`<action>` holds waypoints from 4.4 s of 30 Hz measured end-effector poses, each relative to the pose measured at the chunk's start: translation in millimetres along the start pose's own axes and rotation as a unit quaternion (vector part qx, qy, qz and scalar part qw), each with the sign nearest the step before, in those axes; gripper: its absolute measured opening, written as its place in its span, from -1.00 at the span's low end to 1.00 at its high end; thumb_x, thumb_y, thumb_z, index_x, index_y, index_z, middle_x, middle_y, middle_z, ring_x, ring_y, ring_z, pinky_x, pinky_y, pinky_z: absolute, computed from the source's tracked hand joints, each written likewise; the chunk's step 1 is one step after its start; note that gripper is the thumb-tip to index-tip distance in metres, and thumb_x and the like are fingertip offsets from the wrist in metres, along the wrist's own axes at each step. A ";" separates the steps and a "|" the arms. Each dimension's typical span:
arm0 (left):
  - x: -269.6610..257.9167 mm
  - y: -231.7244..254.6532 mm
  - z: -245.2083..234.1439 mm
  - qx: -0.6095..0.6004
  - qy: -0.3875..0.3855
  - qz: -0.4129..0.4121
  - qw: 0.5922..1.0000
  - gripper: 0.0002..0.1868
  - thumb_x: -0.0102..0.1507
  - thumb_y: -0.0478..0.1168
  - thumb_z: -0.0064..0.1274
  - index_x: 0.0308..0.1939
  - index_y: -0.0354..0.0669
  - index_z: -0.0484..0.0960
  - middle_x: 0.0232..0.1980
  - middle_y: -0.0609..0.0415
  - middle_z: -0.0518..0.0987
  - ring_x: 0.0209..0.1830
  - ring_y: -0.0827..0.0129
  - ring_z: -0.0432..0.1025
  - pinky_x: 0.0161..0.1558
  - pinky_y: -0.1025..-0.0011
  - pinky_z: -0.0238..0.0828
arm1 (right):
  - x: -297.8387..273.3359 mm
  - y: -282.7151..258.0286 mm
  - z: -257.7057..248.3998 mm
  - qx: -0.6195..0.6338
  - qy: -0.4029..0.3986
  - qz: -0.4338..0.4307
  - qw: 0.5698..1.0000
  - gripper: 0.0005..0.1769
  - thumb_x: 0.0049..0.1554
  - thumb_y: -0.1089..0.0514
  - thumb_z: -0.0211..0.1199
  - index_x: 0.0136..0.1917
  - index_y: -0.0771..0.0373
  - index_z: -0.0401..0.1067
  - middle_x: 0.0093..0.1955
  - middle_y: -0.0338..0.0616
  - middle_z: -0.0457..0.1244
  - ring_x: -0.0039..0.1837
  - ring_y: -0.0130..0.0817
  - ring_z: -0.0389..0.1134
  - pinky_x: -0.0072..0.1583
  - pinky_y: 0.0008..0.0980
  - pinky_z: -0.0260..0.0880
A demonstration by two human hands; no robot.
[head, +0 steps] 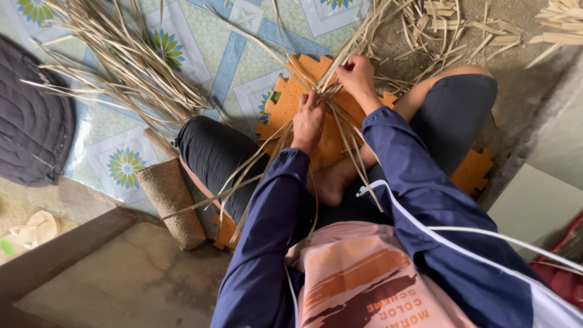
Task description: Weaving natural fiber strips into a mat or basket base on the floor
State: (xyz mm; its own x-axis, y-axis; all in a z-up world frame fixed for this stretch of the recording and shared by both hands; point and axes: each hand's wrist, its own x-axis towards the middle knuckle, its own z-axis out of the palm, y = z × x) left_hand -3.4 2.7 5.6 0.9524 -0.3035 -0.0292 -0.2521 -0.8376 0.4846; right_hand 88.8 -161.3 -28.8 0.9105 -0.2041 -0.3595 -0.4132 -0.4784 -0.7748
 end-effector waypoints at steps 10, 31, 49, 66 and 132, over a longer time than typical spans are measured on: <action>-3.4 8.8 -18.3 0.098 0.147 0.034 0.984 -0.85 0.28 -0.21 0.05 -0.08 -0.02 0.64 -0.19 0.17 0.32 -0.08 0.29 0.39 -0.45 0.42 0.62 | -38.9 10.1 13.2 -0.086 -0.043 -0.120 0.988 -0.85 0.07 0.17 0.40 -0.05 0.17 0.64 -0.11 0.04 0.45 0.05 -0.04 0.49 0.07 -0.08 0.57; 2.9 -26.7 24.3 -0.048 0.061 -0.066 0.995 -0.40 0.13 -0.13 0.24 0.22 0.04 0.38 -0.01 0.19 0.49 0.10 0.29 0.43 0.05 0.31 0.61 | -66.8 -18.2 7.0 -0.211 -0.108 -0.315 0.919 -0.87 0.10 0.36 0.15 -0.17 0.36 0.53 -0.19 0.19 0.41 -0.01 0.24 0.45 0.03 0.07 0.48; -12.2 -20.4 -206.8 -0.239 0.610 -0.230 0.720 -0.41 0.48 -0.19 0.06 0.43 -0.37 0.12 0.43 -0.37 0.22 0.53 -0.12 0.18 0.58 -0.07 -0.01 | -53.1 21.1 22.1 -0.182 -0.139 -0.366 0.902 -0.76 0.22 0.25 0.08 0.02 0.27 0.57 0.03 -0.11 0.27 0.15 -0.06 0.40 0.19 -0.32 0.42; 4.3 -18.3 41.1 -0.008 0.177 0.017 0.984 -0.55 0.10 -0.22 0.28 0.06 -0.29 0.66 0.11 -0.11 0.60 0.14 0.13 0.46 0.15 0.38 0.52 | -44.4 -7.7 1.6 -0.117 -0.159 -0.268 0.943 -0.73 0.19 0.39 0.13 0.09 0.29 0.59 0.03 0.12 0.43 0.14 0.18 0.44 0.18 0.05 0.44; -9.3 -22.8 64.0 0.050 0.199 -0.058 0.977 -0.80 0.23 -0.07 0.11 -0.08 0.24 0.73 0.28 0.28 0.57 0.29 0.38 0.41 0.08 0.45 0.49 | -68.0 26.9 25.6 -0.059 0.036 -0.298 0.952 -0.91 -0.01 0.34 0.48 -0.24 0.22 0.61 -0.21 -0.07 0.40 -0.05 -0.04 0.48 0.01 -0.25 0.49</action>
State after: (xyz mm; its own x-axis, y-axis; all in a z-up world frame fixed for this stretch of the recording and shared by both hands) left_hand -17.4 -4.5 -61.1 0.9616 -0.0201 0.2735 -0.1353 -0.9023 0.4094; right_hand 15.5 -138.4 -38.5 0.9833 0.0774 0.1650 0.1771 -0.6187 -0.7654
